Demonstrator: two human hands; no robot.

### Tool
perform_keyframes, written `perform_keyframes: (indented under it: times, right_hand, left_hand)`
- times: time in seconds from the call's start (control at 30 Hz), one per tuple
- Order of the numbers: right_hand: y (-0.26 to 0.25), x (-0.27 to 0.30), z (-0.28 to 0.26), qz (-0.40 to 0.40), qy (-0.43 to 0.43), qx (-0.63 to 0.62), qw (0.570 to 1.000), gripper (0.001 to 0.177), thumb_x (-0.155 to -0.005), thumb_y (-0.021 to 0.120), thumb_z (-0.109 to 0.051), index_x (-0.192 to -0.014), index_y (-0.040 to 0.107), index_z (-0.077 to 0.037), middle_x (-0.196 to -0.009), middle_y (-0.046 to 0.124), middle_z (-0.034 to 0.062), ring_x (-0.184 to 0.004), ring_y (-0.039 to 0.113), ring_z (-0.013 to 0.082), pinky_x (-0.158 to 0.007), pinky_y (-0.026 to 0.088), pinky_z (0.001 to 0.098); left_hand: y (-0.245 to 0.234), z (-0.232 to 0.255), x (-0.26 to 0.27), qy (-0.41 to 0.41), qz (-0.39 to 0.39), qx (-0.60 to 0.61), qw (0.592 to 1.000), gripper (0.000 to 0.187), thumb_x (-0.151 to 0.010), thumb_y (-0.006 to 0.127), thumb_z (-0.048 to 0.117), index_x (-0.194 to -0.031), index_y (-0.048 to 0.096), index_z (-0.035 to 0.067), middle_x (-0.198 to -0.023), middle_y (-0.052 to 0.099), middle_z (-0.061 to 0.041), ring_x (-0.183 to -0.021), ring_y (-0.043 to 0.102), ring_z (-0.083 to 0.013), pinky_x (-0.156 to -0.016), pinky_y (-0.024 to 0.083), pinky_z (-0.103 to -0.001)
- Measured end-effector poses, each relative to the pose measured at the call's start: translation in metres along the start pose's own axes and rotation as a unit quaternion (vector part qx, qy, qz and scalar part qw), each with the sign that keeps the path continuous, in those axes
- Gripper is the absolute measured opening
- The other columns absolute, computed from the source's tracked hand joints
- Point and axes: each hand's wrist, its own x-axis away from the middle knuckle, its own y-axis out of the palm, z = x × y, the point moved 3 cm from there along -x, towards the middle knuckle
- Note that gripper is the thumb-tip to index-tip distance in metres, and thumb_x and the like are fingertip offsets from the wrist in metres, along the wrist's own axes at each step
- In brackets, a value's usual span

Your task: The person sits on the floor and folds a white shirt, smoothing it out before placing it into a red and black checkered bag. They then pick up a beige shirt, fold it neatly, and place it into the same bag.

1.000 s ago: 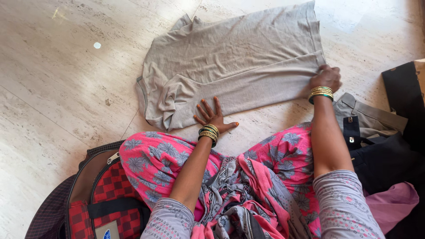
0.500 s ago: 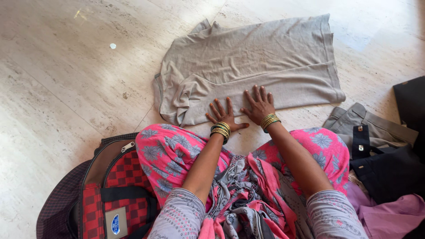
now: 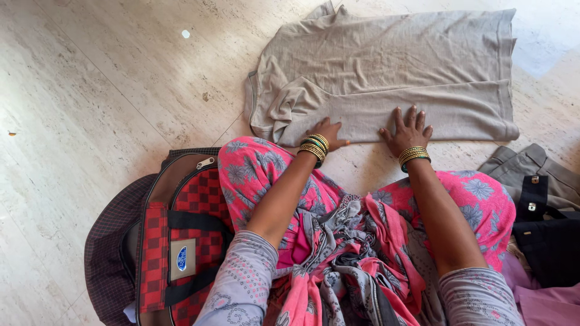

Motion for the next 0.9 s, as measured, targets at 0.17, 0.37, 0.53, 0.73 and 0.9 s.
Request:
perform_keyframes:
  times: [0.17, 0.37, 0.53, 0.73, 0.9]
  right_hand:
    - [0.006, 0.004, 0.001, -0.01, 0.008, -0.006, 1.0, 0.085, -0.091, 0.059, -0.059, -0.162, 0.027, -0.026, -0.171, 0.012, 0.0189, -0.156, 0.011, 0.0423, -0.116, 0.018, 0.0672]
    - [0.017, 0.007, -0.003, -0.005, 0.006, 0.002, 1.0, 0.081, -0.092, 0.063, -0.053, -0.161, 0.03, -0.029, -0.171, 0.015, 0.0187, -0.155, 0.014, 0.0439, -0.116, 0.02, 0.0666]
    - [0.015, 0.011, -0.006, 0.007, 0.002, -0.007, 1.0, 0.079, -0.09, 0.064, -0.054, -0.159, 0.033, -0.029, -0.17, 0.019, 0.0186, -0.154, 0.018, 0.0444, -0.115, 0.023, 0.0665]
    - [0.009, 0.013, -0.009, 0.008, 0.0, 0.002, 1.0, 0.078, -0.089, 0.066, -0.052, -0.157, 0.035, -0.03, -0.169, 0.021, 0.019, -0.154, 0.02, 0.0443, -0.114, 0.025, 0.0664]
    - [0.008, 0.013, -0.008, 0.0, 0.0, -0.007, 1.0, 0.079, -0.088, 0.068, -0.051, -0.157, 0.035, -0.03, -0.169, 0.02, 0.019, -0.154, 0.019, 0.0445, -0.114, 0.025, 0.0663]
  left_hand:
    - [-0.078, -0.064, 0.017, 0.036, 0.268, 0.009, 0.963, 0.054, -0.089, 0.072, 0.056, -0.118, 0.068, 0.012, -0.117, 0.074, -0.014, -0.111, 0.07, -0.035, -0.095, 0.054, -0.049]
    - [-0.104, -0.164, -0.004, -0.087, 0.221, 0.059, 0.97, 0.064, -0.084, 0.076, 0.052, -0.134, 0.059, 0.016, -0.129, 0.066, -0.018, -0.12, 0.064, -0.0361, -0.1, 0.05, -0.049]
    - [-0.079, -0.167, -0.054, -0.151, 0.132, 0.111, 0.973, 0.118, -0.082, 0.081, 0.053, -0.166, 0.007, 0.014, -0.141, 0.057, -0.025, -0.127, 0.059, -0.0412, -0.108, 0.047, -0.048]
    - [-0.09, -0.128, -0.025, -0.227, 0.092, 0.016, 0.969, 0.105, -0.073, 0.088, 0.044, -0.155, 0.027, 0.02, -0.149, 0.051, -0.007, -0.136, 0.052, -0.0326, -0.114, 0.035, -0.056]
    - [-0.092, -0.143, -0.03, -0.241, 0.103, 0.11, 0.959, 0.072, -0.067, 0.091, 0.034, -0.133, 0.069, 0.013, -0.142, 0.064, -0.011, -0.134, 0.058, -0.0303, -0.111, 0.045, -0.048]
